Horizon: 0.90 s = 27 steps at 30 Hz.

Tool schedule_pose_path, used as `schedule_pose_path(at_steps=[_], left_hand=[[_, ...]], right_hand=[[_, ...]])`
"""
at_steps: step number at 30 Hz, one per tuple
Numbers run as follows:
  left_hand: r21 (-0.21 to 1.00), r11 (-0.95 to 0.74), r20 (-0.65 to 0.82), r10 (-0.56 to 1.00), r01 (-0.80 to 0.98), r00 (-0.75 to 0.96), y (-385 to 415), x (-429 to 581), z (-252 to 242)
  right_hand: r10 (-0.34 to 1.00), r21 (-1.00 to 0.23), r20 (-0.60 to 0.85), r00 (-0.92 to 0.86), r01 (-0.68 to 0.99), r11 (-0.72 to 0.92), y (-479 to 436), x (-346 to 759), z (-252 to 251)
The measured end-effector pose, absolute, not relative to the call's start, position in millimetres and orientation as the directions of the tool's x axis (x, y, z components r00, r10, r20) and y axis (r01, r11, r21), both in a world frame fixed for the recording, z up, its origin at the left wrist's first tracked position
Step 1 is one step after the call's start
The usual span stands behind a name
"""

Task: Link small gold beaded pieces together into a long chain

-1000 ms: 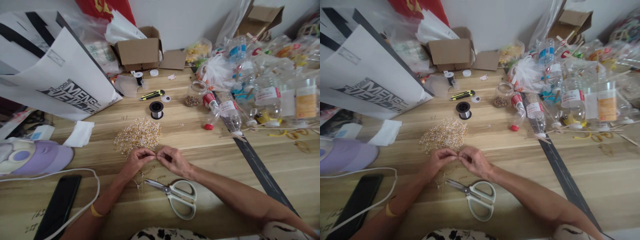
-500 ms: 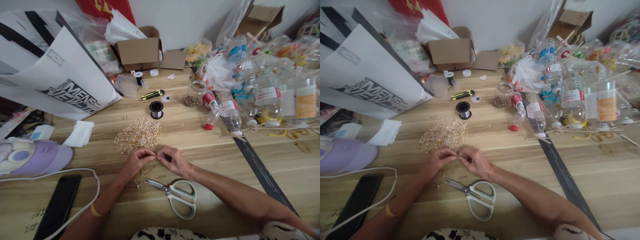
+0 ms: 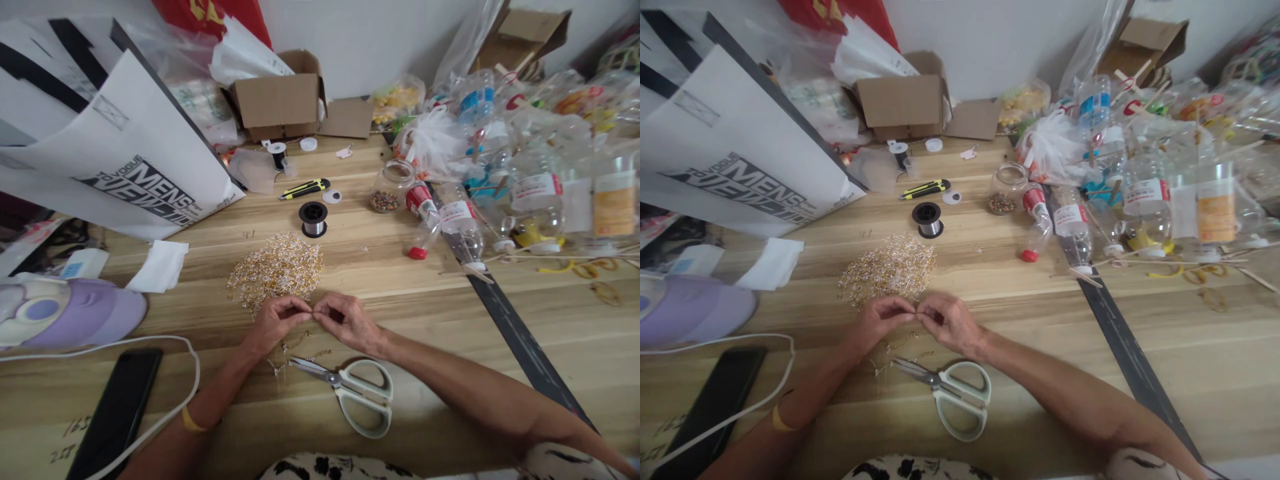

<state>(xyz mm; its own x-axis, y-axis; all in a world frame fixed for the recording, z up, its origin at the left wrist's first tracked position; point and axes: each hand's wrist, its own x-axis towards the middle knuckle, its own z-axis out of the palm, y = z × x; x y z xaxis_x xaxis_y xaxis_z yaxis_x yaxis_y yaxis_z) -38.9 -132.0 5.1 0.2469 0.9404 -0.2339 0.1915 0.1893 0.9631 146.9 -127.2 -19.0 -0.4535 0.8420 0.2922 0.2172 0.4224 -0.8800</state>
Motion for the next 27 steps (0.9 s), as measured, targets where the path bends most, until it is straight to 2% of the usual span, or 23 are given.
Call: schedule_pose_path(at_steps=[7,13,27], left_hand=[[0.968,0.213,-0.239,0.942,0.132,0.236,-132.2,-39.0,1.3],[0.966,0.206,-0.241,0.940,0.158,0.244,-132.0,-39.2,4.1],[0.956,0.210,-0.258,0.934,0.208,0.247,-131.1,-40.4,1.8]], right_hand=[[0.866,-0.922,0.246,-0.435,0.170,0.347,-127.9,146.5,-19.1],[0.875,-0.940,0.216,-0.434,0.149,0.306,-127.5,146.8,-19.1],[0.860,-0.947,0.232,-0.455,0.097,0.307,-128.5,146.3,-23.6]])
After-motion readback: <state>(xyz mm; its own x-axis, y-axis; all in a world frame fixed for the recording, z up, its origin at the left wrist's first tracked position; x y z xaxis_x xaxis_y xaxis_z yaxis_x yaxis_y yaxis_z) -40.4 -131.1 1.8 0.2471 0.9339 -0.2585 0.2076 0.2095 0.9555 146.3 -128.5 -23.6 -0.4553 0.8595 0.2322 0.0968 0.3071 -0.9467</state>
